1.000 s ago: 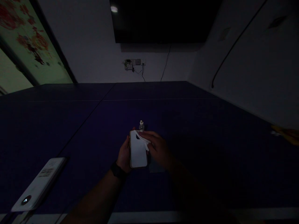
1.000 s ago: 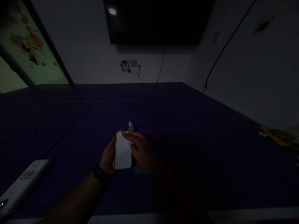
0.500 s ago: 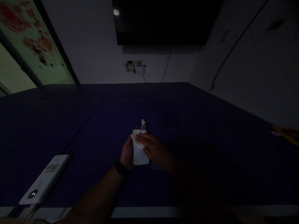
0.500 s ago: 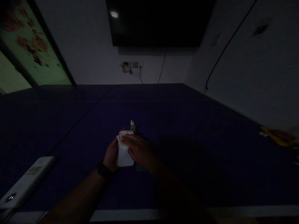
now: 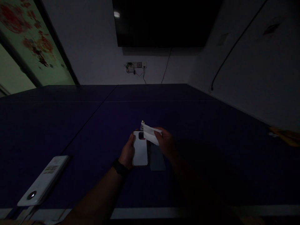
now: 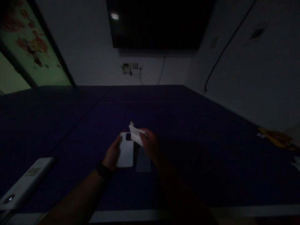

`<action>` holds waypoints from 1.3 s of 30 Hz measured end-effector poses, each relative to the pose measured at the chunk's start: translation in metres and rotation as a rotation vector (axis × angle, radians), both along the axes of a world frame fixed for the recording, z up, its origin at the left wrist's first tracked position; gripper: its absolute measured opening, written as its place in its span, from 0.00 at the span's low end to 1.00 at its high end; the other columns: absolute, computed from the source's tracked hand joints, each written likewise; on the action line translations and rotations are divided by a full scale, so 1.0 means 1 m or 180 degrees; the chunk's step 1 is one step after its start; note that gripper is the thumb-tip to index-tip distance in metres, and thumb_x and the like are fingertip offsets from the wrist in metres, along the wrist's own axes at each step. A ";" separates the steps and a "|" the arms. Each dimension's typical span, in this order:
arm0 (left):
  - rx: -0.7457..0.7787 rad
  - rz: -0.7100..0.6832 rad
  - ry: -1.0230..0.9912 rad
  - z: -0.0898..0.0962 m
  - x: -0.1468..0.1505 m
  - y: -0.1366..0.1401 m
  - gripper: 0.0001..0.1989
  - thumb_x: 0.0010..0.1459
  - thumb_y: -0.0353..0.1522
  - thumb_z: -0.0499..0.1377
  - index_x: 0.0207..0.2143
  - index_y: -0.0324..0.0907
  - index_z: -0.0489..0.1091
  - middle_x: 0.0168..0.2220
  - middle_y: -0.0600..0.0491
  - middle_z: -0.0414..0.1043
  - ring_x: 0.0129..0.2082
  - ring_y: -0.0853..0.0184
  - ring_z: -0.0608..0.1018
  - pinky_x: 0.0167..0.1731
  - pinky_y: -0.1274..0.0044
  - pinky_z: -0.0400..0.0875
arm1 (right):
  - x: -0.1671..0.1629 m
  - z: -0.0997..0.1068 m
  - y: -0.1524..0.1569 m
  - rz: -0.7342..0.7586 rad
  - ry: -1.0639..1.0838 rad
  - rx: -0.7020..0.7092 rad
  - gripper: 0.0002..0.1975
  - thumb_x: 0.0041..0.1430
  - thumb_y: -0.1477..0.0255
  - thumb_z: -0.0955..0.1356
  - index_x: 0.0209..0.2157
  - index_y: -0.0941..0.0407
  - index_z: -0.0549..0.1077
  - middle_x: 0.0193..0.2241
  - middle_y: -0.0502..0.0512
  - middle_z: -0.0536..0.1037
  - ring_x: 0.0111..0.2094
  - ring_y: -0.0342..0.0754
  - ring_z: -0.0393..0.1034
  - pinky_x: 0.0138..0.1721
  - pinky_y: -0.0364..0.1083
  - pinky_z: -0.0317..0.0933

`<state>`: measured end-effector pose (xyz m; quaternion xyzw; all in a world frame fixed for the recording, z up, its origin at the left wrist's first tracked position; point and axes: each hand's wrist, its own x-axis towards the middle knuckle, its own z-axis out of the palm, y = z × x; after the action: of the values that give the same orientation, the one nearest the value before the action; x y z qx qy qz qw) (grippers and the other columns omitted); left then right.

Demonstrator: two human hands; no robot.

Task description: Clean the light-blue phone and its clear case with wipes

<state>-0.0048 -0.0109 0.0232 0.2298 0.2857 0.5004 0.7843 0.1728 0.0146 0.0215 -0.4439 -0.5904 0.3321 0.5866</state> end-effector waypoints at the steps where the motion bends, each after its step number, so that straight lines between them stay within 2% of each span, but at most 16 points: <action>1: 0.0050 0.0127 0.0109 0.000 0.000 0.001 0.30 0.65 0.45 0.58 0.66 0.47 0.59 0.39 0.48 0.80 0.32 0.60 0.82 0.35 0.69 0.76 | 0.004 -0.003 0.006 -0.0092 0.0108 -0.0051 0.15 0.62 0.61 0.67 0.43 0.56 0.78 0.35 0.55 0.82 0.35 0.51 0.77 0.34 0.46 0.71; 5: 0.0335 0.0522 0.0752 -0.005 -0.003 0.006 0.32 0.64 0.44 0.59 0.67 0.48 0.57 0.43 0.48 0.79 0.32 0.63 0.81 0.37 0.70 0.75 | 0.016 -0.018 0.028 -0.0307 0.0443 -0.0152 0.19 0.59 0.56 0.68 0.45 0.55 0.74 0.35 0.55 0.82 0.35 0.52 0.78 0.33 0.47 0.71; 7: 0.0507 0.0587 0.1302 -0.009 -0.007 0.009 0.34 0.64 0.43 0.58 0.69 0.48 0.54 0.44 0.48 0.79 0.33 0.63 0.80 0.40 0.69 0.74 | 0.022 -0.027 0.039 -0.0416 0.0514 -0.0184 0.21 0.58 0.56 0.70 0.48 0.54 0.71 0.36 0.55 0.82 0.35 0.52 0.78 0.33 0.48 0.72; 9: 0.0718 0.0609 0.1925 -0.012 -0.011 0.012 0.31 0.65 0.41 0.55 0.68 0.45 0.55 0.46 0.46 0.79 0.38 0.61 0.81 0.45 0.67 0.74 | 0.031 -0.037 0.050 -0.0524 0.0489 -0.0240 0.23 0.58 0.57 0.71 0.51 0.53 0.69 0.36 0.54 0.81 0.34 0.51 0.77 0.32 0.48 0.72; 13: 0.1279 0.0811 0.3407 -0.012 -0.019 0.012 0.27 0.67 0.39 0.49 0.66 0.41 0.59 0.58 0.41 0.72 0.57 0.57 0.75 0.58 0.64 0.66 | 0.050 -0.055 0.070 -0.0684 0.0114 -0.0424 0.18 0.65 0.62 0.71 0.51 0.57 0.71 0.39 0.54 0.79 0.34 0.47 0.75 0.34 0.48 0.73; 16: 0.1521 0.0671 0.4264 -0.010 -0.022 0.012 0.30 0.66 0.39 0.49 0.67 0.36 0.56 0.63 0.37 0.67 0.62 0.54 0.71 0.62 0.62 0.63 | 0.058 -0.064 0.081 -0.0723 -0.0307 -0.0493 0.15 0.68 0.64 0.69 0.50 0.58 0.73 0.46 0.56 0.77 0.41 0.48 0.76 0.41 0.51 0.74; 19: 0.1669 0.0531 0.4820 -0.010 -0.024 0.013 0.30 0.65 0.38 0.50 0.66 0.32 0.58 0.65 0.33 0.63 0.66 0.52 0.67 0.64 0.62 0.60 | 0.059 -0.070 0.086 -0.0820 -0.0727 -0.0432 0.16 0.68 0.65 0.69 0.52 0.57 0.72 0.51 0.58 0.76 0.47 0.52 0.75 0.47 0.55 0.72; 21: 0.1700 0.0532 0.4988 -0.011 -0.024 0.013 0.30 0.64 0.38 0.51 0.64 0.31 0.61 0.65 0.32 0.63 0.66 0.51 0.67 0.65 0.62 0.59 | 0.058 -0.071 0.088 -0.0908 -0.0982 -0.0356 0.16 0.68 0.64 0.69 0.53 0.57 0.72 0.53 0.59 0.75 0.49 0.53 0.74 0.49 0.57 0.71; 25: 0.1747 0.0521 0.5239 -0.012 -0.024 0.012 0.28 0.64 0.39 0.51 0.61 0.31 0.65 0.59 0.31 0.68 0.59 0.50 0.73 0.60 0.62 0.65 | 0.057 -0.072 0.086 -0.1090 -0.1400 -0.0180 0.16 0.67 0.64 0.70 0.53 0.56 0.73 0.55 0.59 0.74 0.53 0.55 0.71 0.55 0.60 0.66; 28: 0.1868 0.0486 0.5312 -0.012 -0.025 0.013 0.24 0.64 0.39 0.52 0.57 0.35 0.69 0.55 0.34 0.71 0.57 0.51 0.73 0.58 0.62 0.65 | 0.057 -0.070 0.082 -0.1254 -0.1583 -0.0067 0.17 0.61 0.69 0.72 0.51 0.56 0.75 0.54 0.61 0.75 0.58 0.59 0.67 0.61 0.63 0.57; 30: 0.1944 0.0475 0.5329 -0.012 -0.025 0.013 0.22 0.63 0.38 0.53 0.54 0.37 0.71 0.54 0.35 0.72 0.57 0.51 0.73 0.58 0.63 0.65 | 0.057 -0.069 0.080 -0.1382 -0.1632 -0.0013 0.21 0.55 0.72 0.73 0.52 0.56 0.75 0.53 0.64 0.74 0.59 0.62 0.64 0.62 0.64 0.53; 33: 0.1969 0.0476 0.5353 -0.012 -0.023 0.014 0.21 0.63 0.38 0.53 0.54 0.37 0.71 0.53 0.36 0.72 0.56 0.52 0.73 0.57 0.63 0.66 | 0.058 -0.066 0.078 -0.1594 -0.1615 0.0058 0.24 0.54 0.72 0.71 0.53 0.55 0.74 0.53 0.66 0.74 0.58 0.63 0.63 0.60 0.64 0.53; 36: 0.1917 0.0465 0.5364 -0.006 -0.022 0.011 0.24 0.63 0.38 0.51 0.56 0.34 0.70 0.53 0.34 0.72 0.54 0.52 0.75 0.57 0.62 0.67 | 0.061 -0.062 0.080 -0.1746 -0.1533 0.0162 0.18 0.57 0.70 0.68 0.50 0.56 0.74 0.49 0.65 0.75 0.54 0.62 0.65 0.57 0.62 0.55; 39: 0.1973 0.0341 0.5294 0.013 -0.025 0.006 0.26 0.62 0.42 0.52 0.55 0.35 0.72 0.52 0.35 0.74 0.53 0.52 0.76 0.56 0.62 0.68 | 0.062 -0.062 0.082 -0.1741 -0.1449 0.0258 0.11 0.61 0.69 0.67 0.44 0.55 0.76 0.45 0.62 0.76 0.50 0.58 0.68 0.55 0.60 0.59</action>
<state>-0.0297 -0.0051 0.0358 0.7072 0.6249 0.2625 0.2011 0.2347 0.0968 -0.0410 -0.6245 -0.5780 0.0318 0.5244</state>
